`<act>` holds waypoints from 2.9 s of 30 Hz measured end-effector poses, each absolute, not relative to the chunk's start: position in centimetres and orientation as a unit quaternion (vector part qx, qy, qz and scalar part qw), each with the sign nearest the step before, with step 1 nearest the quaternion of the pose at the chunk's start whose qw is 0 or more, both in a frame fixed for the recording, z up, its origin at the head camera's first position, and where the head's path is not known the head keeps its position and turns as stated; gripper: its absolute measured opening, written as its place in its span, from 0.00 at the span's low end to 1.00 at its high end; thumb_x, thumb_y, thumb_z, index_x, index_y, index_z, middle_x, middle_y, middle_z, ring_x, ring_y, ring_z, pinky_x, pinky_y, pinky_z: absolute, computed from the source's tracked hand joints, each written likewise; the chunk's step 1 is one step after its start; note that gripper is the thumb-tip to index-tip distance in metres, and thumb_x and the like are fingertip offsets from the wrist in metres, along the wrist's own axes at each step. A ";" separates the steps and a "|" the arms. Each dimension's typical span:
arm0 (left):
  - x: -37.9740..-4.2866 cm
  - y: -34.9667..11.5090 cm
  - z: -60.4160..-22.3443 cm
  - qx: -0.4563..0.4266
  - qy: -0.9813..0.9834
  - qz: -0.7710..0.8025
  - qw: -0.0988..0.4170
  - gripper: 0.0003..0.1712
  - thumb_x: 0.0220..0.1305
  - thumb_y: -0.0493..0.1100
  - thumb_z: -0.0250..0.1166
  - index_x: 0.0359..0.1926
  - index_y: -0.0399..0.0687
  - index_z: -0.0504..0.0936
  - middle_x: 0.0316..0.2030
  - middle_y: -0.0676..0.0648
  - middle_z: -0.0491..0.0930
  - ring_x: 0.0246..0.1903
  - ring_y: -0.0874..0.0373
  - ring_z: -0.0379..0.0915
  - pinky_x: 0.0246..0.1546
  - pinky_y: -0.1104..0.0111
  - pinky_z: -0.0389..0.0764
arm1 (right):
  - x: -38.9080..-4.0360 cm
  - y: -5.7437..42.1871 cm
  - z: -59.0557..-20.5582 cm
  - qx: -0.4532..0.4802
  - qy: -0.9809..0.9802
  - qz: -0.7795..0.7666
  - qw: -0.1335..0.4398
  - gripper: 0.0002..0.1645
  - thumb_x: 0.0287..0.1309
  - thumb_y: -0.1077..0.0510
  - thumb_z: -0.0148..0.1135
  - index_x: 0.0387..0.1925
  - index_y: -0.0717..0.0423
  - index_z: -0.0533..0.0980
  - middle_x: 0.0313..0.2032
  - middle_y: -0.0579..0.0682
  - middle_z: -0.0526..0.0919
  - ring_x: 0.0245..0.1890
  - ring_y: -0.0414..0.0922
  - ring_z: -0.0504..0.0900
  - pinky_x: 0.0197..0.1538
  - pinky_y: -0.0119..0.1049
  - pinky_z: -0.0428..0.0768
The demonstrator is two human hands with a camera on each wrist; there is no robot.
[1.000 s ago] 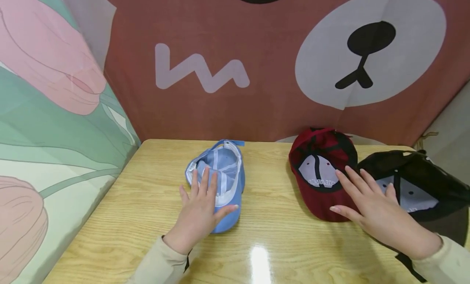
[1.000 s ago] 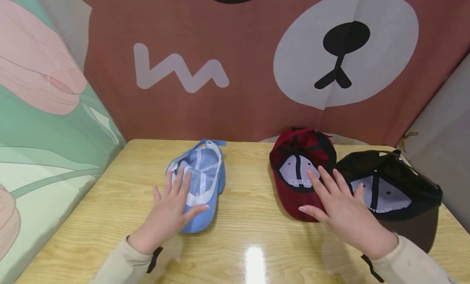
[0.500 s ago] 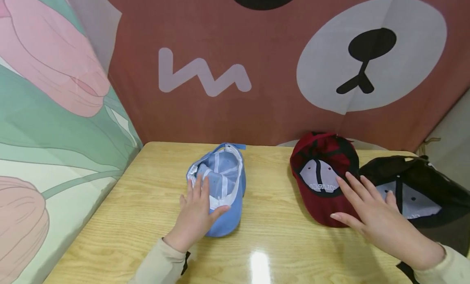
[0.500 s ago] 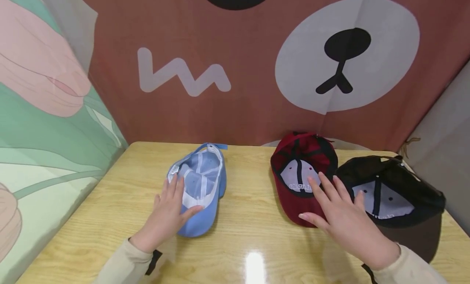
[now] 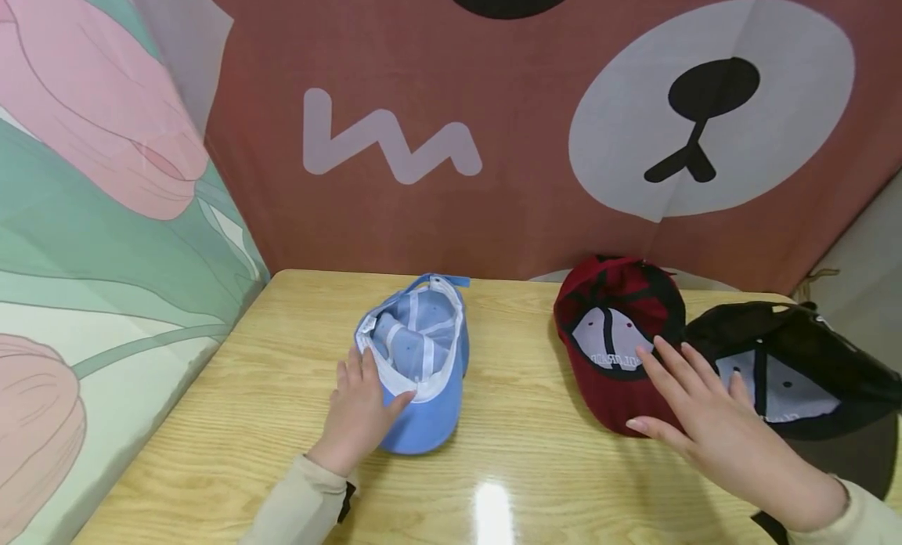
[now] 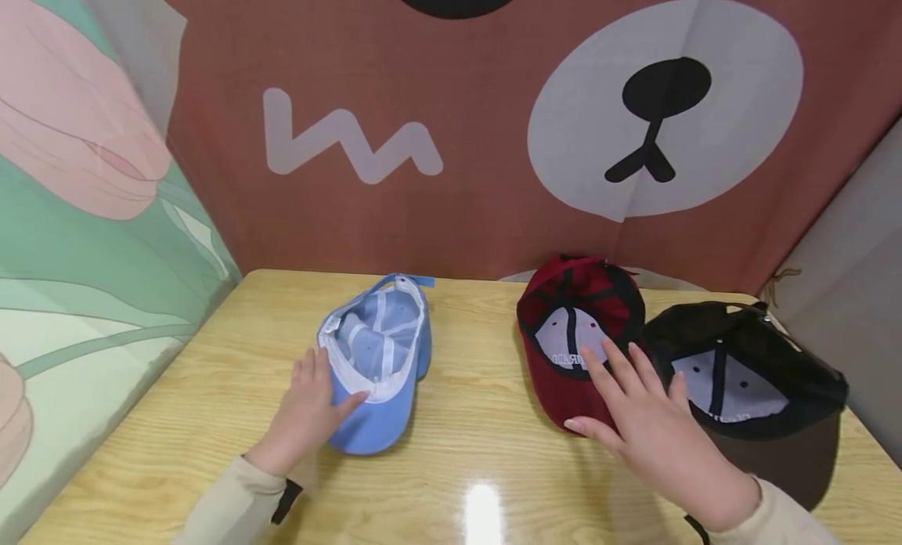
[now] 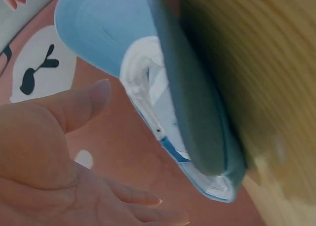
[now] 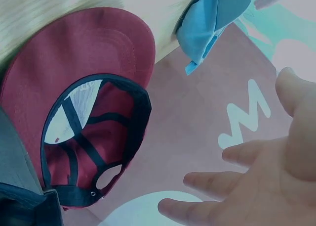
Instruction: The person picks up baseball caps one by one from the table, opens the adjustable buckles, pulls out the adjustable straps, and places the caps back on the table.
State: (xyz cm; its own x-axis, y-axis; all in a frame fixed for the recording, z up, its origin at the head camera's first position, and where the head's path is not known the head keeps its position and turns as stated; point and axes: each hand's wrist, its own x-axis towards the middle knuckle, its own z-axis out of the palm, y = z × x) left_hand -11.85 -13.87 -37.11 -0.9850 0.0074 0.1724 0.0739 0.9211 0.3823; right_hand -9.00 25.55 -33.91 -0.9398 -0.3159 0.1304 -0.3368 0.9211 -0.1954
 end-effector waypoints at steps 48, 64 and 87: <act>-10.1 -13.5 -35.3 0.031 -0.787 -0.616 -0.010 0.28 0.66 0.26 0.55 0.63 0.17 0.59 0.51 0.23 0.75 0.25 0.50 0.80 0.23 0.63 0.81 | -8.8 22.3 -34.2 0.226 -0.965 0.109 0.074 0.47 0.58 0.38 0.63 0.71 0.56 0.61 0.68 0.62 0.62 0.64 0.62 0.63 0.52 0.77 0.60; -8.0 -11.0 -34.6 -0.023 -0.733 -0.679 0.008 0.30 0.65 0.26 0.58 0.65 0.19 0.59 0.50 0.25 0.76 0.27 0.48 0.81 0.22 0.67 0.81 | -8.7 20.0 -33.3 0.265 -0.934 0.221 0.087 0.44 0.60 0.46 0.65 0.71 0.59 0.59 0.66 0.63 0.66 0.63 0.61 0.68 0.57 0.65 0.67; -6.8 -9.0 -34.8 -0.062 -0.707 -0.704 0.020 0.30 0.64 0.27 0.59 0.65 0.20 0.61 0.51 0.27 0.76 0.29 0.51 0.83 0.27 0.67 0.82 | -8.6 17.8 -33.1 0.307 -0.854 0.420 0.016 0.34 0.64 0.63 0.61 0.66 0.69 0.57 0.37 0.52 0.85 0.30 0.35 0.81 0.29 0.32 0.79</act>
